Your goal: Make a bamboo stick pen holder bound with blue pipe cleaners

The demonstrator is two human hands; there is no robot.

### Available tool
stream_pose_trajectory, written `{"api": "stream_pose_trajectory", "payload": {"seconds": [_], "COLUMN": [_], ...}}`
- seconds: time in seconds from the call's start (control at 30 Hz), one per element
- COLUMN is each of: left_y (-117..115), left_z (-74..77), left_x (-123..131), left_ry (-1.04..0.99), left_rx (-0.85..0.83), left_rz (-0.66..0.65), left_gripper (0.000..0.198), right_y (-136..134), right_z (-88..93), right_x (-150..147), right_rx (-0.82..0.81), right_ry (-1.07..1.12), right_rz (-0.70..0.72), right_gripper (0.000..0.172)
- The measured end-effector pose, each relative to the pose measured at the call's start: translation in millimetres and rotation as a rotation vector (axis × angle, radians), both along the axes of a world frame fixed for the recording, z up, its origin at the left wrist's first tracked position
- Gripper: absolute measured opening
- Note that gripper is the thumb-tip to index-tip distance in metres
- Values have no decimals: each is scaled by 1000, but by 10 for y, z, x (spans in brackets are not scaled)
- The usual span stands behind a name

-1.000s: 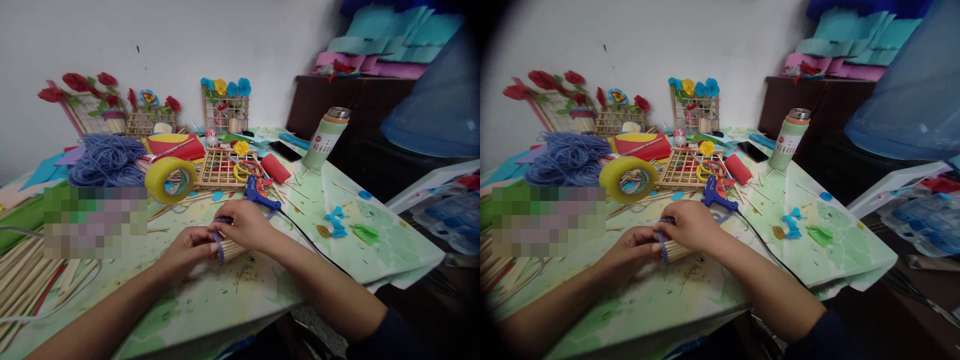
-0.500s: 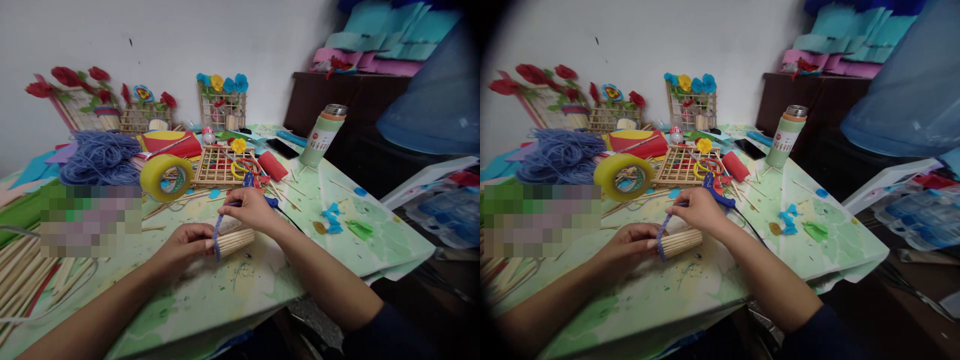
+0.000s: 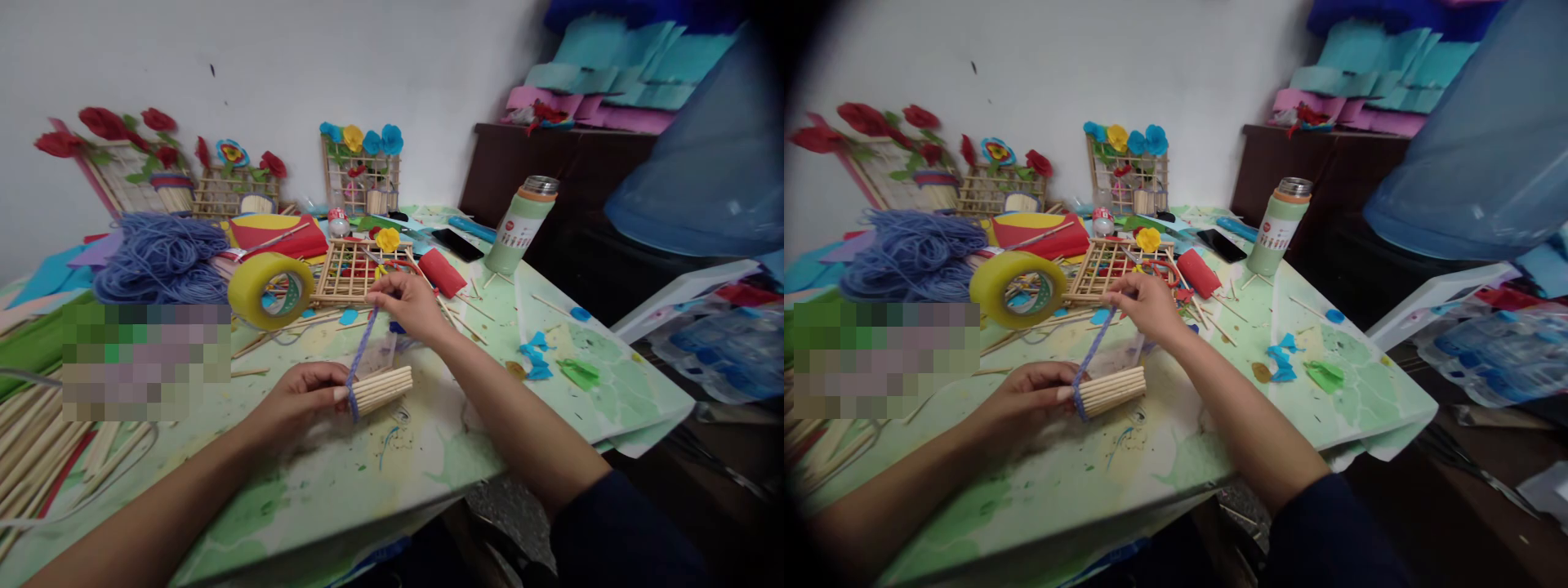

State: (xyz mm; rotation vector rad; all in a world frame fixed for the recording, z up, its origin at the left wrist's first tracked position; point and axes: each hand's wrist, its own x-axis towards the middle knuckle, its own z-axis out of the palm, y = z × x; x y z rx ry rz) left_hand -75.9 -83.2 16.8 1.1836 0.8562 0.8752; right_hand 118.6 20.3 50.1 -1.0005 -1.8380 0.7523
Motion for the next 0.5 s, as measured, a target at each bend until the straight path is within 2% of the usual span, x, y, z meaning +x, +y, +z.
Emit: {"api": "stream_pose_trajectory", "payload": {"seconds": [0.2, 0.27, 0.37, 0.5], "left_y": [28, 34, 41, 44], "left_z": [20, 21, 28, 42], "left_x": [-19, -24, -27, -28], "left_ry": [-46, -56, -56, -30], "left_rx": [-63, -78, -80, -67], "left_rz": [34, 47, 62, 46], "left_gripper": [21, 21, 22, 23], "right_y": [305, 376, 463, 539], "right_z": [725, 875, 904, 771], "right_x": [-158, -278, -496, -616], "right_rx": [252, 350, 499, 591], "right_ry": [-297, -387, -535, -740], "right_rz": [171, 176, 197, 325], "right_gripper": [30, 32, 34, 38]}}
